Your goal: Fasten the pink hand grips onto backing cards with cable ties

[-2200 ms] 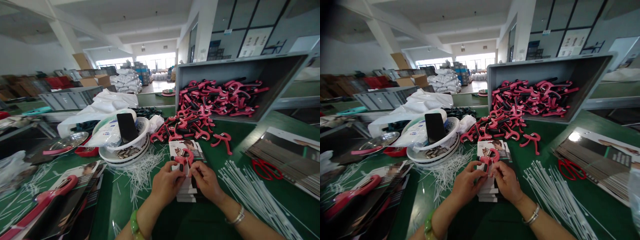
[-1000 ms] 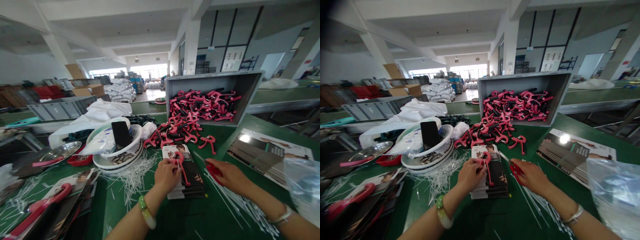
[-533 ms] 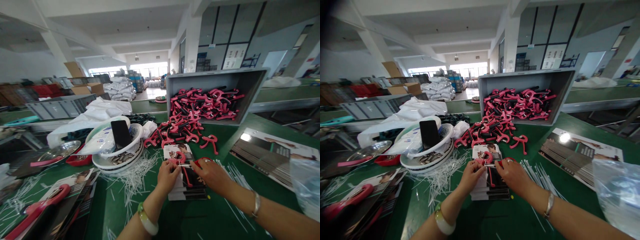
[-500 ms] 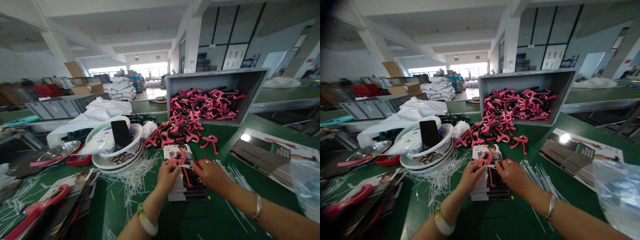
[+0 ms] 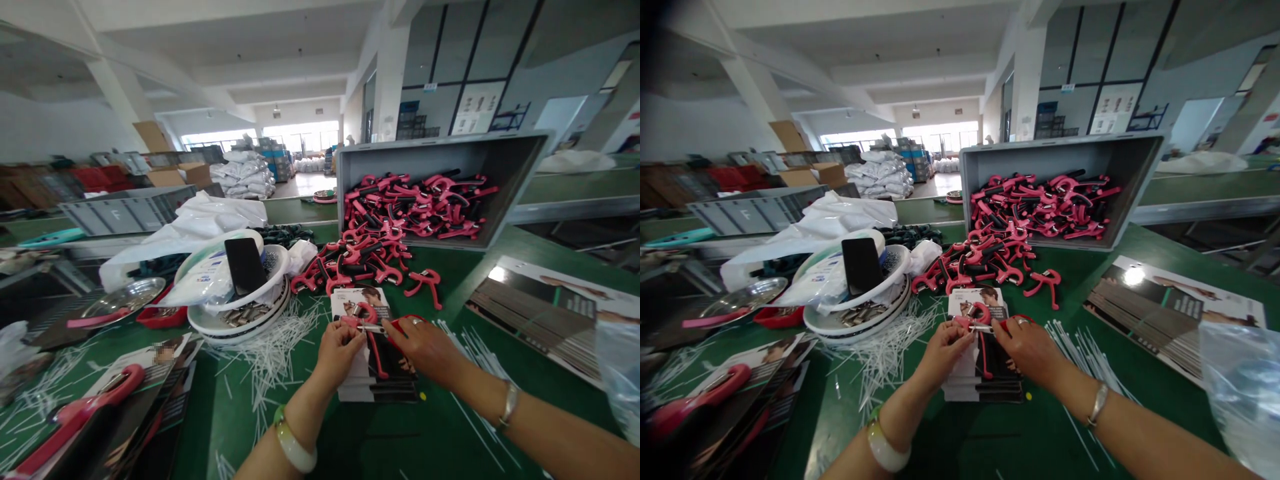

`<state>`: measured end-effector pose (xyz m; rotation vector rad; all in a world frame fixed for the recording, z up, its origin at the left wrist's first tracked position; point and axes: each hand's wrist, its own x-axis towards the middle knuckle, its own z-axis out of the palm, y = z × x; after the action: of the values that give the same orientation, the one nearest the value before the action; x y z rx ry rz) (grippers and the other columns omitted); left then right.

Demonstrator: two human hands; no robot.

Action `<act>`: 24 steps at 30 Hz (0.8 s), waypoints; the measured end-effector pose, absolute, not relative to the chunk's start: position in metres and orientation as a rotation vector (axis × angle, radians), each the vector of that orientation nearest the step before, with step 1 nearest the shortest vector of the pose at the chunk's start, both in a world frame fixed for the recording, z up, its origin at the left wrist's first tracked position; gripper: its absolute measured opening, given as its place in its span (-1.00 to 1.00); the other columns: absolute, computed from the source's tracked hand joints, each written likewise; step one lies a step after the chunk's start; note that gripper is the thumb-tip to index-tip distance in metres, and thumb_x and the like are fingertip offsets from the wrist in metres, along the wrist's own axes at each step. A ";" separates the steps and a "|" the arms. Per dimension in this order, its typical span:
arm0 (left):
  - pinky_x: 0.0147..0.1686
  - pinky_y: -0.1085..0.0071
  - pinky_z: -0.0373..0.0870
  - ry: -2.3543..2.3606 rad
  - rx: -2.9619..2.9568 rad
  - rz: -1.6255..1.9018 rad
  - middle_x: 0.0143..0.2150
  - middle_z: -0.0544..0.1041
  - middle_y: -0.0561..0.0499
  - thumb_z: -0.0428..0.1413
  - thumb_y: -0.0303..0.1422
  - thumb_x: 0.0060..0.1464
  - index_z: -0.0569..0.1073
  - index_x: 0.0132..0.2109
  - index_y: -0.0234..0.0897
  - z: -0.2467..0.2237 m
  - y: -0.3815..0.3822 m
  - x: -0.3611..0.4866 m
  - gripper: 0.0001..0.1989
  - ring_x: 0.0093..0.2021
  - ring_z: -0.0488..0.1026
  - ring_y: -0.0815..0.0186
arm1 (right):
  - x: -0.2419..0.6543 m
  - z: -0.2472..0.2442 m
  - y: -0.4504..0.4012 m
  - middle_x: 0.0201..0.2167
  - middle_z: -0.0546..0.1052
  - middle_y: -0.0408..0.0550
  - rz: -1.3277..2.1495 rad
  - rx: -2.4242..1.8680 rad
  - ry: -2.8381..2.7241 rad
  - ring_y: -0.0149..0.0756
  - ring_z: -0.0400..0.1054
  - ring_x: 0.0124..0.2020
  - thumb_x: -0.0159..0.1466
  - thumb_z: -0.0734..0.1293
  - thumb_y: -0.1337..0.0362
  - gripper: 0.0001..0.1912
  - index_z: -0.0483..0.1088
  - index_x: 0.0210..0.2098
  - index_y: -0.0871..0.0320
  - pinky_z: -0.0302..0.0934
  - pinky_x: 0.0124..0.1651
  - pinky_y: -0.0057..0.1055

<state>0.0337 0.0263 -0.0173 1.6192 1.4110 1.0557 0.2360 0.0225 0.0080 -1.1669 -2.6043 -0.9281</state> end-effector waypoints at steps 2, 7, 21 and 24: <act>-0.10 0.38 0.27 1.396 1.612 1.070 -0.32 0.41 0.01 0.12 -0.33 -0.01 0.46 -0.51 -0.28 -0.018 0.027 0.034 -0.83 -0.16 0.35 0.30 | 0.239 0.004 0.025 -0.40 0.46 0.04 -0.942 -1.132 -2.587 -0.28 0.31 -0.47 0.11 0.22 0.55 -0.58 0.35 -0.04 0.22 0.06 -0.49 -0.42; -0.09 0.37 0.26 1.376 1.584 1.090 -0.30 0.40 0.01 0.12 -0.30 -0.02 0.47 -0.49 -0.27 -0.022 0.029 0.034 -0.83 -0.16 0.35 0.29 | 0.242 0.000 0.031 -0.42 0.46 0.04 -0.896 -1.098 -2.648 -0.29 0.32 -0.43 0.14 0.24 0.52 -0.61 0.36 -0.04 0.20 0.04 -0.50 -0.47; -0.17 0.39 0.28 1.480 1.444 1.192 -0.33 0.40 -0.01 0.07 -0.23 -0.01 0.44 -0.45 -0.31 -0.023 0.031 0.024 -0.77 -0.27 0.34 0.30 | 0.237 0.030 0.036 -0.32 0.54 -0.02 -0.013 -1.435 -2.864 -0.23 0.42 -0.32 0.19 0.22 0.33 -0.79 0.40 -0.19 0.13 0.07 -0.38 -0.44; -0.19 0.34 0.30 1.707 1.386 1.276 -0.15 0.40 -0.10 0.10 -0.21 -0.06 0.43 -0.16 -0.33 -0.023 0.031 0.005 -0.66 -0.30 0.33 0.30 | 0.239 0.054 0.036 -0.38 0.54 -0.09 0.303 -1.487 -2.861 -0.23 0.41 -0.36 0.08 0.34 0.02 -0.66 0.42 -0.20 0.05 0.03 -0.44 -0.46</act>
<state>0.0053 0.0305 -0.0227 1.3863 1.7070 1.2764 0.2388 0.0365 0.0541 -1.4869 -2.8610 0.3028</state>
